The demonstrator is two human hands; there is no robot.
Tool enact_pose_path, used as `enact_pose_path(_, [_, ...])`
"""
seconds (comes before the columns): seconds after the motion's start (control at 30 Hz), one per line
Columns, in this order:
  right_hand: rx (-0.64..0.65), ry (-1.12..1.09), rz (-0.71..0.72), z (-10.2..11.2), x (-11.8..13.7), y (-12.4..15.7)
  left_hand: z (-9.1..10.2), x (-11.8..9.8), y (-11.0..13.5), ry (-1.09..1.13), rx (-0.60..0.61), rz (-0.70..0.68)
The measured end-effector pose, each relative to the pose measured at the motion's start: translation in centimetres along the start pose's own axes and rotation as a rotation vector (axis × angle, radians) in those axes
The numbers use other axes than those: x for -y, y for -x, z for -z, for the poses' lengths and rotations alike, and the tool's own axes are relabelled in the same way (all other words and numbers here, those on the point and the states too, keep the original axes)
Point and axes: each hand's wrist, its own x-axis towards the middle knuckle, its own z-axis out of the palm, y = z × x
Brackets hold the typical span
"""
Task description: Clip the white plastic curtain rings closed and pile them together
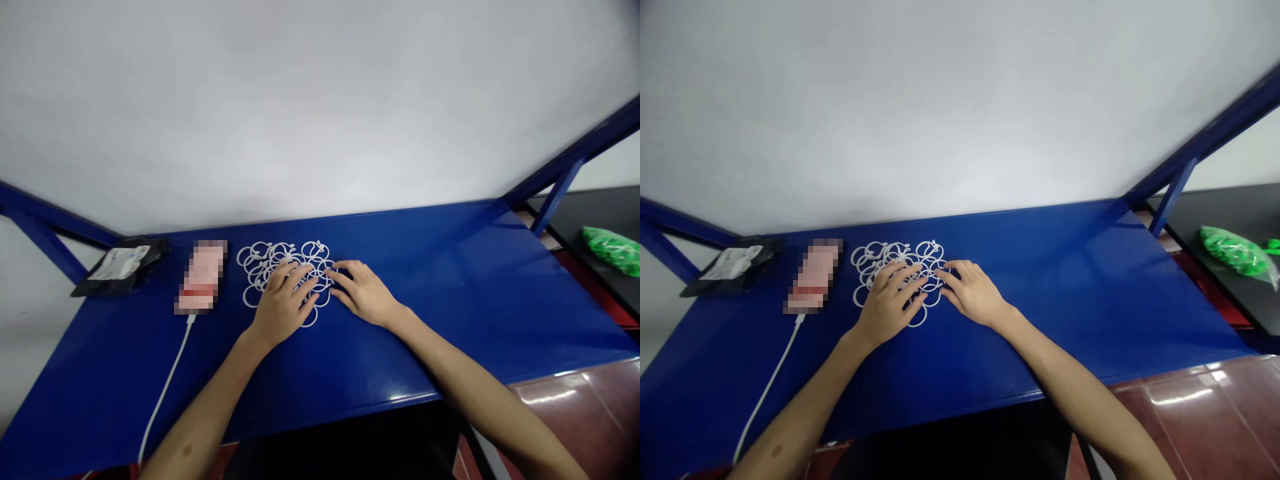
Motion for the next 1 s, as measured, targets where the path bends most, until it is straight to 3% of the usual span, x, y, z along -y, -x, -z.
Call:
enact_pose_path(0.13, [-0.003, -0.025, -0.01, -0.8, -0.1, 0.1, -0.4, -1.0, -0.2, -0.038, 0.022, -0.027])
enact_pose_path(0.3, [-0.044, -0.134, -0.04, -0.2, -0.3, 0.7, -0.5, -1.1, -0.3, 0.011, -0.032, -0.008])
enact_pose_path(0.5, [-0.171, -0.641, -0.226, 1.1, 1.4, 0.9, 0.6, -2.2, -0.2, 0.257, -0.169, 0.014])
enact_pose_path(0.7, [-0.154, -1.037, -0.371, 1.0, 2.8, 1.4, 1.0, -3.5, 0.1, 0.322, -0.148, -0.049])
enact_pose_path(0.87, [-0.174, -0.959, -0.38, 1.3, 3.3, 1.7, 1.4, -3.5, 0.2, 0.373, -0.174, 0.037])
enact_pose_path(1.0, [-0.185, -0.925, -0.35, 1.4, 3.7, 1.7, 1.5, -4.2, 0.4, 0.523, -0.084, 0.132])
